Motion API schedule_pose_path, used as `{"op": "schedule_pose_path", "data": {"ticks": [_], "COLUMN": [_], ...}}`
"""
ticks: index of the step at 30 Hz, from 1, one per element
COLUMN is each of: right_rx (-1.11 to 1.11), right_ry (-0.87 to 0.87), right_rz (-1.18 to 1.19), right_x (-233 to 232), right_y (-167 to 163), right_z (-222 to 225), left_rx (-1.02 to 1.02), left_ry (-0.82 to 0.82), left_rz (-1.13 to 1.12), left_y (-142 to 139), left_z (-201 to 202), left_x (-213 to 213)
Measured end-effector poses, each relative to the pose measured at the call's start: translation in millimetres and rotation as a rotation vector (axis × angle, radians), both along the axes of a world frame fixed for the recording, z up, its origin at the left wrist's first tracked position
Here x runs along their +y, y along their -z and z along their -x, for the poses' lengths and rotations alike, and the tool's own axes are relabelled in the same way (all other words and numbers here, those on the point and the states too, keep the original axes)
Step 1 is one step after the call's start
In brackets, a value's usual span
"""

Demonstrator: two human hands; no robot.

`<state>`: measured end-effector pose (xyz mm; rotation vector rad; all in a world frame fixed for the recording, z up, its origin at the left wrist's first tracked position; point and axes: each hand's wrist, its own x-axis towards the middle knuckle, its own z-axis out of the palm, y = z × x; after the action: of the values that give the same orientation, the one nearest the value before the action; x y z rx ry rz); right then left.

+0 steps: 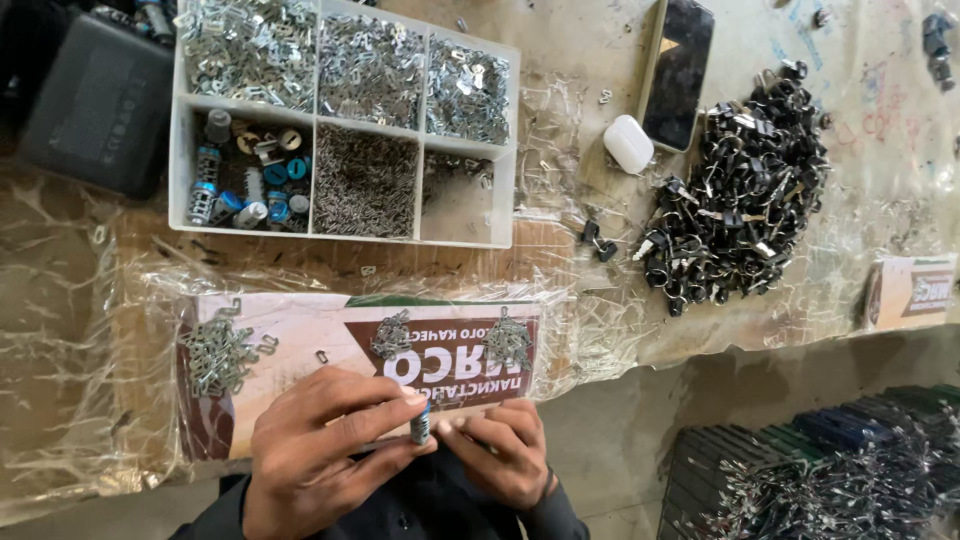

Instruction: The person sits at a workbench covered with piles of small metal clamps and picks individual components from a compartment box. They fit the parts together by hand one at a time, pressing and twisting each piece to assemble it, and set the finished clamp aside.

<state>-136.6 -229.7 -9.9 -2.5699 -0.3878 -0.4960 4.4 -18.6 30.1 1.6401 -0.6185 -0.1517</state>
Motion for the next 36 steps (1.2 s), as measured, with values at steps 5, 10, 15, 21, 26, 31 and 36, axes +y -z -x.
{"op": "schedule_pose_path", "data": {"ticks": [5, 10, 15, 21, 26, 31, 36], "right_rx": [-0.157, 0.163, 0.151, 0.071, 0.074, 0.065, -0.023], "right_ry": [0.162, 0.402, 0.344, 0.261, 0.164, 0.165, 0.112], "right_rz": [-0.517, -1.369, -0.68, -0.553, -0.595, -0.571, -0.472], "right_x": [15, 23, 28, 40, 38, 37, 29], "right_y": [22, -2, -26, -41, -41, -42, -40], "right_z": [4, -2, -30, -40, -41, -44, -48], "left_rx": [-0.102, -0.098, -0.098, -0.081, -0.098, -0.033, -0.108], "left_ry": [0.034, 0.035, 0.017, 0.015, 0.021, 0.048, 0.048], "left_rz": [-0.011, -0.003, -0.003, -0.003, 0.012, -0.013, -0.059], "left_y": [2, -1, -1, 4, 6, 3, 4], "left_z": [-3, -1, 0, 2, 2, 4, 3], "left_x": [3, 3, 7, 10, 10, 12, 8]}}
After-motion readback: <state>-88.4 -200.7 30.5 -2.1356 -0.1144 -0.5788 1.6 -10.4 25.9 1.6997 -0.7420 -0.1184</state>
